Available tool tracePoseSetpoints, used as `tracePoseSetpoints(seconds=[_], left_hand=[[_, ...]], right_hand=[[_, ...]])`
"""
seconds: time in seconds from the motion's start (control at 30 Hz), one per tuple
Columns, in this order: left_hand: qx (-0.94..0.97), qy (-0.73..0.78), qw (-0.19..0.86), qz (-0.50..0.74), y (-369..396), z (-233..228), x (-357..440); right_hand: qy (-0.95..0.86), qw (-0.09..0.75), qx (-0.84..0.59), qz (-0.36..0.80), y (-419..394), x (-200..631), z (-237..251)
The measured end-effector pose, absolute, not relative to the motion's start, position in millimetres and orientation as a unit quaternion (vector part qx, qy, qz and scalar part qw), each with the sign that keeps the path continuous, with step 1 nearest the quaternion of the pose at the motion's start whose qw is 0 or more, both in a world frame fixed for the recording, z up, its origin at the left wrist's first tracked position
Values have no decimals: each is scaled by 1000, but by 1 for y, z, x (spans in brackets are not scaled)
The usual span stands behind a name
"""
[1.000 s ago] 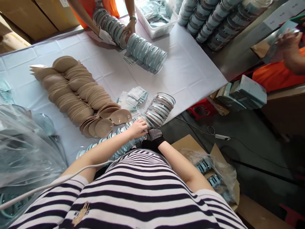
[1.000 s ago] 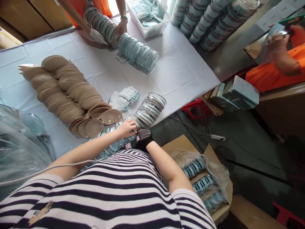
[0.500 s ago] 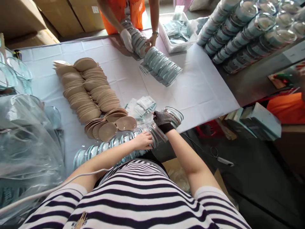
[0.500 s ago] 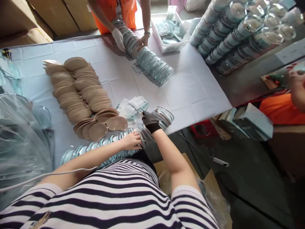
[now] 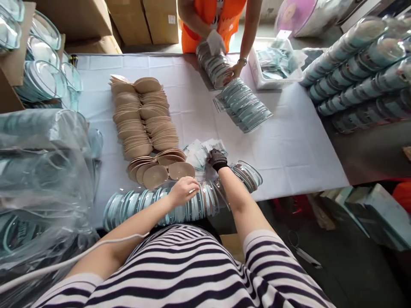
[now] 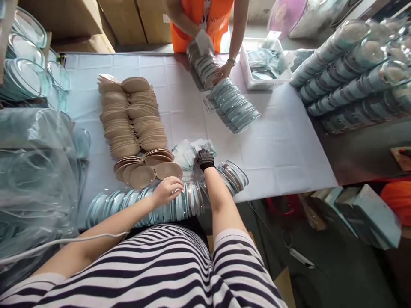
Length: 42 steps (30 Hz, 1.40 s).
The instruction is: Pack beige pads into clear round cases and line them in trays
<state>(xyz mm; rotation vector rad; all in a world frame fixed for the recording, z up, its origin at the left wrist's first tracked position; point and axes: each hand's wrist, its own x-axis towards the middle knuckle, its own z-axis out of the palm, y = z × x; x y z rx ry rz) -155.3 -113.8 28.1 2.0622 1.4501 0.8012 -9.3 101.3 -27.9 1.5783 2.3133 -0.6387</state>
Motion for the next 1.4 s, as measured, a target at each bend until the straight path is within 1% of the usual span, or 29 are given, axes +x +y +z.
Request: tracePoseSetpoints(seconds=[0.13,0.23,0.3,0.33,0.37,0.47,0.57,0.77,0.9,0.97,1.03,1.1,1.13,1.17,1.23,1.3,1.33,1.4], left_hand=[[714,556,269,330,-115,29,-165],[686,565,279,363,-115,30,-174],[651,598,273,380,-113,32,-183],[633,615,272,385,-111,33,-187],[619,626,275,387,-110,35,-191],[617,615,306,384,-112,42,-198],[634,593,330,371,-126,47,-198],[604,621,356,352,-165,41,-199],[587,636,357,352,-170,34,-206],[586,639,342,363,-164,31,-212],[571,654,318,380,-152,31,-219],[543,675,300,400,-138,34,-226],[534,676,302,409,-131,38,-229],[537,662,315,417,-125,42,-231],[576,589,378,423,-116,55,-232],[616,507,429,425,-115,69,-229],[626,488,431,429,-118,76,-225],[630,491,402,447,-127,83,-217]], right_hand=[[764,133,599,-200,100,-13,-17],[753,86,627,-181,95,-13,-9],[755,51,627,-187,90,-10,-5],[754,50,625,-197,87,-9,-4],[749,64,626,-208,84,-8,-4],[720,138,643,-224,79,-9,-7],[710,169,652,-207,82,-16,-15],[733,174,635,-170,97,-26,-24],[736,177,635,-151,101,-25,-10],[756,130,624,-150,94,-23,6],[793,42,572,-206,76,-20,27],[807,-43,486,-332,47,-16,50],[796,-71,442,-406,31,-15,61],[776,-93,402,-477,15,-14,72],[711,-133,353,-594,-16,-14,88],[616,-170,351,-685,-42,-15,93],[559,-188,363,-721,-53,-15,92],[464,-203,390,-769,-74,-14,85]])
